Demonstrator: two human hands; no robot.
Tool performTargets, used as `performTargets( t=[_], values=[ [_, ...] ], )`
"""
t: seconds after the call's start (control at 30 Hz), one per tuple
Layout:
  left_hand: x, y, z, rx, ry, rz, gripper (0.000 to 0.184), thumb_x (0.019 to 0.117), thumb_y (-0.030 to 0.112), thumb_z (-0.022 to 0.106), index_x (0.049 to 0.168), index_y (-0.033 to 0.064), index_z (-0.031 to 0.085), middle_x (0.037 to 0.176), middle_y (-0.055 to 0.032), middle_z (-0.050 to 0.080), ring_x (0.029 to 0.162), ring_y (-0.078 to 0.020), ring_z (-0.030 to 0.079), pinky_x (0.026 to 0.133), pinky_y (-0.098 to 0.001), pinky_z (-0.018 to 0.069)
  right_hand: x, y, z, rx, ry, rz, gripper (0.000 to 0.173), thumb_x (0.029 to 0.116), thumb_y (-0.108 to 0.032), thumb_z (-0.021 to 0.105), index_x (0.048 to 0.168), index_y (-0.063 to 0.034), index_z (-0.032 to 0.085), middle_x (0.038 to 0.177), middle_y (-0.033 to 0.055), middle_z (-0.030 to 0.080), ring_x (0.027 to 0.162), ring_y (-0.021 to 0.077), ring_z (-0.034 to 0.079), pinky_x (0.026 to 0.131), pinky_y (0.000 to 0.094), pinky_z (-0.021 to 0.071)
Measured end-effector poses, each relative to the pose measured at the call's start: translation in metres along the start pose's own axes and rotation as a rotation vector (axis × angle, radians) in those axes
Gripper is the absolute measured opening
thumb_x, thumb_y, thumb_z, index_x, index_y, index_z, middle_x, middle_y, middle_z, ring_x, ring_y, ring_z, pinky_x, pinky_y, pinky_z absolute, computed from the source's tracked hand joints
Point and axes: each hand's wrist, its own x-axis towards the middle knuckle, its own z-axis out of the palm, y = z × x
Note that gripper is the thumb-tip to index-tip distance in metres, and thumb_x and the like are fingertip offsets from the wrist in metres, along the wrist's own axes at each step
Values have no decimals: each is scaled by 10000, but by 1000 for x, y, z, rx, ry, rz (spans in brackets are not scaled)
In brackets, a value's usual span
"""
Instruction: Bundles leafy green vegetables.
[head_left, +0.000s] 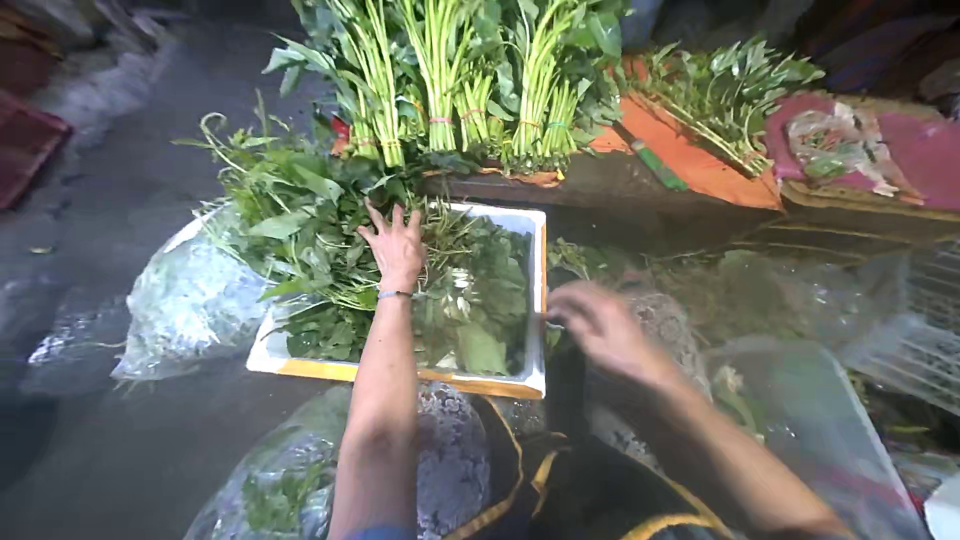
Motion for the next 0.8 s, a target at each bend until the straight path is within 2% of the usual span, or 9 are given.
performTargets(
  t=[0.07, 0.13, 0.23, 0.33, 0.4, 0.47, 0.57, 0.63, 0.8],
  values=[
    [2, -7, -5, -69, 5, -20, 580, 825, 99, 787, 1383, 126, 629, 1594, -209, 404, 1460, -631, 201, 980, -888, 238, 47, -11, 54, 18, -378, 33, 273, 989, 52, 505, 1202, 63, 676, 1184, 229, 691, 1106, 322, 677, 1021, 454, 517],
    [3, -10, -6, -74, -4, -38, 589, 836, 101, 779, 1400, 139, 615, 1598, -189, 409, 1465, -608, 225, 1000, -860, 256, 84, -14, 105, -82, -553, 103, 370, 934, 79, 559, 1301, 80, 604, 1330, 285, 598, 1249, 407, 588, 1072, 525, 462],
    [7, -18, -11, -87, 27, -91, 599, 843, 88, 764, 1416, 132, 594, 1556, -192, 466, 1473, -586, 236, 1005, -847, 271, 125, -4, 156, -310, -501, 204, 511, 1004, -31, 565, 1491, 56, 436, 1536, 313, 407, 1414, 466, 430, 1144, 585, 380],
    [7, -25, -18, -148, 67, -140, 608, 846, 69, 749, 1427, 93, 573, 1546, -240, 458, 1484, -591, 199, 1034, -840, 246, 152, 23, 181, -511, -482, 290, 797, 924, -27, 663, 1611, -50, 260, 1596, 348, 268, 1425, 541, 355, 1128, 677, 322],
    [3, -23, -18, -177, 86, -144, 609, 858, 72, 757, 1435, 80, 560, 1539, -246, 462, 1481, -587, 210, 1042, -829, 258, 159, 38, 187, -616, -509, 291, 978, 877, 21, 699, 1656, -141, 130, 1640, 319, 196, 1391, 562, 386, 1078, 704, 351],
    [0, -21, -18, -178, 102, -149, 608, 858, 60, 760, 1433, 81, 563, 1512, -241, 494, 1474, -586, 229, 1047, -823, 268, 162, 50, 191, -660, -495, 241, 1042, 849, 38, 709, 1664, -175, 95, 1654, 286, 197, 1344, 550, 446, 1035, 698, 391],
    [-4, -13, -19, -160, 97, -113, 645, 843, 51, 764, 1448, 101, 548, 1578, -196, 435, 1498, -573, 178, 1067, -826, 238, 165, 60, 186, -588, -468, 234, 1060, 812, -42, 774, 1647, -91, 123, 1675, 219, 204, 1319, 466, 521, 1015, 611, 475],
    [-5, -6, -21, -167, 107, -90, 623, 828, 38, 769, 1419, 98, 581, 1572, -199, 442, 1494, -579, 182, 1069, -834, 216, 166, 53, 177, -527, -476, 271, 1045, 776, -100, 831, 1610, -32, 205, 1648, 233, 243, 1273, 451, 563, 986, 582, 513],
    [-7, 11, -26, -144, 18, -23, 666, 799, 37, 799, 1422, 157, 595, 1511, -262, 483, 1462, -603, 232, 1093, -831, 158, 159, 7, 150, -371, -465, 341, 757, 816, -233, 812, 1458, -2, 484, 1540, 269, 398, 1264, 438, 566, 1007, 593, 497]
  ],
)
